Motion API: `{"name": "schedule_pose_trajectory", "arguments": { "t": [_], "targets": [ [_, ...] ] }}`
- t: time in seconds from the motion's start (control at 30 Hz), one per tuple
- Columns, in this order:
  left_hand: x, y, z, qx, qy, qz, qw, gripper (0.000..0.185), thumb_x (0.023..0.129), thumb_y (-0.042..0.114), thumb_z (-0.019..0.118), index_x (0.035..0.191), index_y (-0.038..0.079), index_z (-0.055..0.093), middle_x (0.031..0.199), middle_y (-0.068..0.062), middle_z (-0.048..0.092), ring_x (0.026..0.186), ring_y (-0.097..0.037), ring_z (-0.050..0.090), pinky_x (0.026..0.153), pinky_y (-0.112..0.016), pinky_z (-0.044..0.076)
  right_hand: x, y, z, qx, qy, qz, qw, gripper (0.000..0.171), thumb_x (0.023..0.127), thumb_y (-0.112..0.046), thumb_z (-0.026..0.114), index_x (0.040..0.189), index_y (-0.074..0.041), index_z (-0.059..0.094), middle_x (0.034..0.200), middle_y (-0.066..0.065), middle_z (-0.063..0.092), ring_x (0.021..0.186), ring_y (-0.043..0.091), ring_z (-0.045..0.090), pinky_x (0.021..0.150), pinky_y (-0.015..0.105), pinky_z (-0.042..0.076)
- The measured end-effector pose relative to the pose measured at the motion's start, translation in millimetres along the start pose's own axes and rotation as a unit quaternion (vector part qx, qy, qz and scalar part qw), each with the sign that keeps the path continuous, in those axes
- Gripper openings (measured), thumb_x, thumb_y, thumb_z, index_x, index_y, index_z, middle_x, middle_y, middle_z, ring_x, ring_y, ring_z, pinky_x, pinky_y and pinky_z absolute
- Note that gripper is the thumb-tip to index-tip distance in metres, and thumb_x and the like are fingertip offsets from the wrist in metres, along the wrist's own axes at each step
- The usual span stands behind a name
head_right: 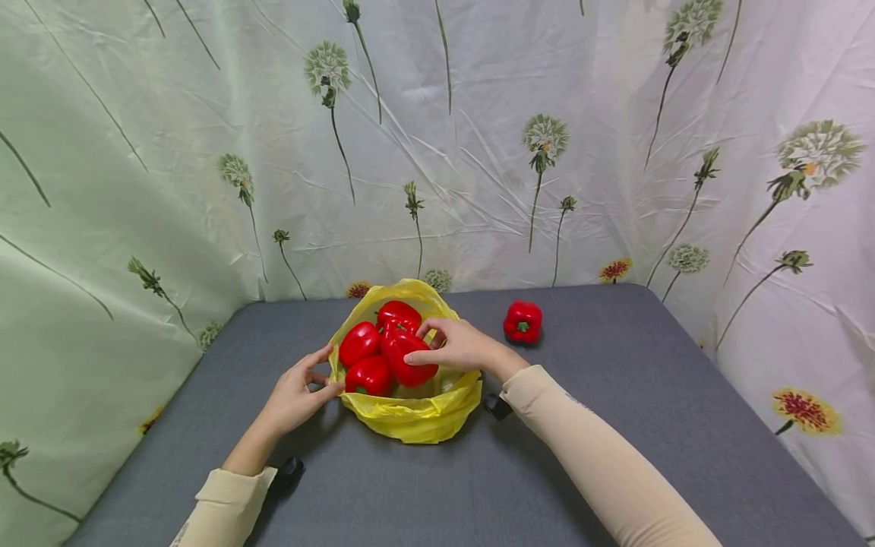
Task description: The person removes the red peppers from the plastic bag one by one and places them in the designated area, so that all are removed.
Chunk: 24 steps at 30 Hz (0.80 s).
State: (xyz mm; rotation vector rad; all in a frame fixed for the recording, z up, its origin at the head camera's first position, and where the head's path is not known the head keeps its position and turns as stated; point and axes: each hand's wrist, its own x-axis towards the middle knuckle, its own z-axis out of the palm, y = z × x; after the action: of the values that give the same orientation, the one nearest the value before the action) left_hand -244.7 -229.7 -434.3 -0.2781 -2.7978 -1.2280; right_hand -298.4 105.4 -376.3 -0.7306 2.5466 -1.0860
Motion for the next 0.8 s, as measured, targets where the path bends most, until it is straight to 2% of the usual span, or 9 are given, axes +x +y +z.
{"name": "schedule_pose_trajectory", "arguments": {
  "t": [0.27, 0.43, 0.67, 0.8],
  "targets": [
    [0.0, 0.1, 0.0, 0.001, 0.001, 0.001, 1.0, 0.077, 0.094, 0.018, 0.08, 0.161, 0.001, 0.046, 0.147, -0.018, 0.061, 0.095, -0.017, 0.071, 0.074, -0.025, 0.048, 0, 2, -6, -0.01, 0.015, 0.011, 1.0, 0.052, 0.094, -0.055, 0.073, 0.127, -0.017, 0.064, 0.099, 0.002, 0.074, 0.093, 0.018, 0.064, 0.08, 0.034, 0.052],
    [-0.1, 0.5, -0.2, 0.003, 0.001, 0.002, 1.0, 0.077, 0.094, 0.018, 0.08, 0.161, 0.001, 0.046, 0.146, -0.018, 0.061, 0.095, -0.016, 0.071, 0.074, -0.025, 0.048, -1, 1, -8, -0.005, 0.025, 0.016, 1.0, 0.048, 0.096, -0.055, 0.072, 0.124, -0.017, 0.064, 0.094, 0.001, 0.074, 0.087, 0.019, 0.063, 0.075, 0.034, 0.051],
    [-0.3, 0.3, -0.6, 0.002, -0.001, 0.003, 1.0, 0.077, 0.095, 0.018, 0.08, 0.161, 0.001, 0.045, 0.147, -0.018, 0.061, 0.095, -0.017, 0.072, 0.073, -0.025, 0.047, -3, 0, -11, 0.039, 0.029, 0.028, 0.998, 0.049, 0.098, -0.054, 0.071, 0.127, -0.015, 0.063, 0.088, 0.002, 0.073, 0.089, 0.038, 0.068, 0.068, 0.034, 0.051],
    [-0.3, 0.3, -0.7, 0.002, -0.002, 0.005, 1.0, 0.077, 0.094, 0.018, 0.08, 0.161, 0.001, 0.046, 0.147, -0.019, 0.061, 0.096, -0.017, 0.072, 0.074, -0.025, 0.048, -4, 1, -14, 0.055, 0.034, 0.035, 0.997, 0.05, 0.098, -0.054, 0.071, 0.127, -0.014, 0.061, 0.084, 0.003, 0.07, 0.087, 0.043, 0.068, 0.066, 0.035, 0.05]
  ]
}}
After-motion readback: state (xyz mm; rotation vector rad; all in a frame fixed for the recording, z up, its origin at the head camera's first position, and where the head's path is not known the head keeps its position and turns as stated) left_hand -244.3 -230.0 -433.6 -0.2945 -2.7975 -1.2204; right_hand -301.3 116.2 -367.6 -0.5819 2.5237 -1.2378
